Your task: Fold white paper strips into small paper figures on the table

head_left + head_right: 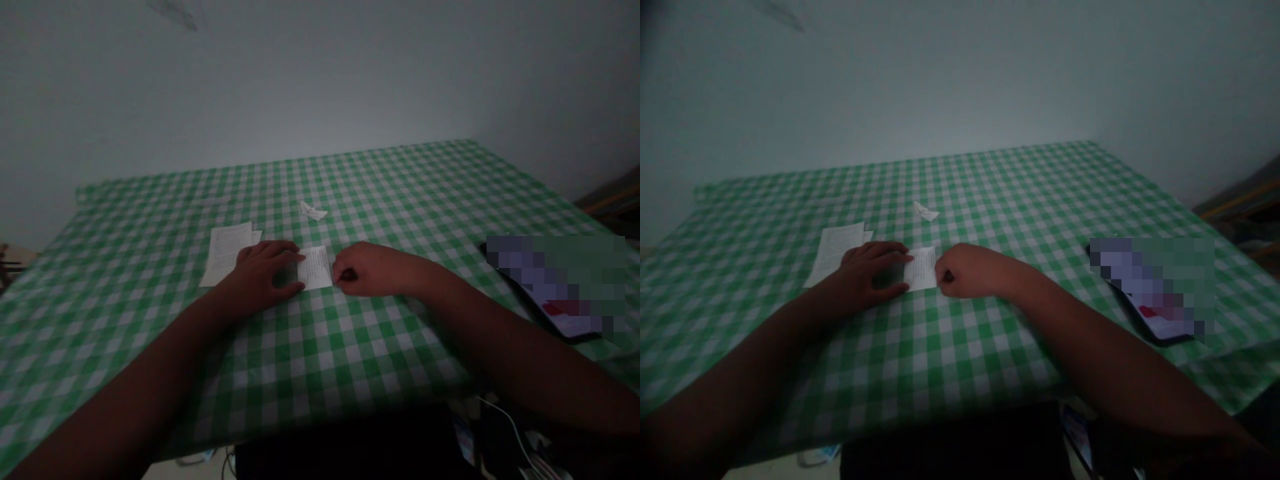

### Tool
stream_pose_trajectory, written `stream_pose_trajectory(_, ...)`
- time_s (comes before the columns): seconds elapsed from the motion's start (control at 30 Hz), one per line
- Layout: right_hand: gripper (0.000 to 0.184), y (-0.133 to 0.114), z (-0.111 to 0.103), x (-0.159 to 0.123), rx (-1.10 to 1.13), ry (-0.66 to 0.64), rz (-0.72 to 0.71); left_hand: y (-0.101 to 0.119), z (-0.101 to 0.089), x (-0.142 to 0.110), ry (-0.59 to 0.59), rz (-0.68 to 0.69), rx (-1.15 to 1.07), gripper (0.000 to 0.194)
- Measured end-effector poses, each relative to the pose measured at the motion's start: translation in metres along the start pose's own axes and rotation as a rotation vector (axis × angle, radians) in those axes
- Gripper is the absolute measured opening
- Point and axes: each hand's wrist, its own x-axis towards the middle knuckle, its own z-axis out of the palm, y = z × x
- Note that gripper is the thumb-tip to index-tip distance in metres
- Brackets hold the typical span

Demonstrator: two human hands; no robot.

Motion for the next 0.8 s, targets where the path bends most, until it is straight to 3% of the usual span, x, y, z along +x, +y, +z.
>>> stream_pose_trajectory(0.13,0.010,0.006,0.006,0.008,-0.068,0.213,0.102,-0.002,0.002,0.000,0.008,0.001,0.004,0.050)
stream_pose_trajectory(0.33,0.008,0.008,0.017,0.016,-0.159,0.240,0.170,0.000,0.002,0.000,0.003,-0.011,-0.002,0.051)
stream_pose_trajectory(0.6,0.006,0.006,0.013,0.026,-0.155,0.283,0.320,0.000,0.003,0.001,0.006,-0.009,-0.004,0.050)
stream_pose_trajectory(0.8,0.014,0.007,0.017,0.034,-0.247,0.391,0.450,-0.001,0.003,0.001,0.002,-0.003,0.004,0.051)
